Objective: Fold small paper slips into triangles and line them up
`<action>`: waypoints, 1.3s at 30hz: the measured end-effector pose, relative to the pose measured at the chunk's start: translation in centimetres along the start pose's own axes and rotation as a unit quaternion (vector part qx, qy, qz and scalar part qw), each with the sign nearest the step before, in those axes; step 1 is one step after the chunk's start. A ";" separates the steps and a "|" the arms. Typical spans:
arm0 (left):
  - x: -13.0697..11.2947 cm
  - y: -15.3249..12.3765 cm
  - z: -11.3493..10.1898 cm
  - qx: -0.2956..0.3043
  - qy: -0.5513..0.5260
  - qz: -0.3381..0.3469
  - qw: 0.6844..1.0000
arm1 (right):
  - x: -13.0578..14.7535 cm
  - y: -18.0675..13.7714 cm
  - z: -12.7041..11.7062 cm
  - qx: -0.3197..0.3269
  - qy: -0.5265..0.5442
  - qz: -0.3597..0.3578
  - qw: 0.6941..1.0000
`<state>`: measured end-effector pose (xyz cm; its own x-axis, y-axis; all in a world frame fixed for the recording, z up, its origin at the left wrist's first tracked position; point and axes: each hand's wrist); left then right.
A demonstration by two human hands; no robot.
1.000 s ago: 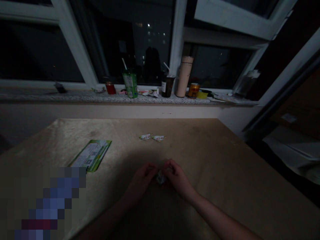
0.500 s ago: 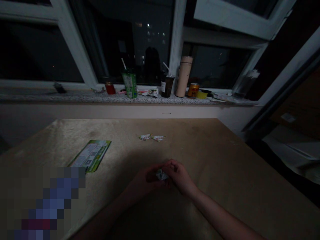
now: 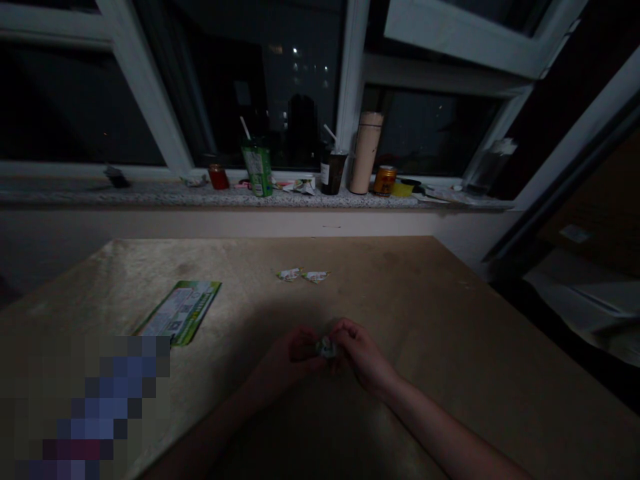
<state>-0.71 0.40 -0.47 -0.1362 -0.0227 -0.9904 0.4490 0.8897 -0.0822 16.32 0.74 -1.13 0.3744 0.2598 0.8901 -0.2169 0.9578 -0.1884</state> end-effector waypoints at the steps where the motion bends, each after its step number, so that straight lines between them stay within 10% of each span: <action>1: 0.0 0.0 0.0 0.001 0.005 0.003 1.000 | 0.0 0.0 0.0 -0.001 -0.002 -0.001 1.000; 39: -0.2 -0.1 -0.6 -0.095 0.093 0.046 0.990 | 0.1 0.1 -0.3 0.057 -0.074 -0.076 0.993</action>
<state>-1.25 0.54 -0.15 -0.2717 0.1306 -0.9535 0.2953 0.9543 0.0466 16.62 0.92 -1.15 0.2767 0.0850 0.9572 -0.2720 0.9623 -0.0068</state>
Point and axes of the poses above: each hand's wrist, its own y-axis towards the middle knuckle, its own z-axis out of the palm, x = y × z, and after that the axes turned 4 degrees about y, right-handed
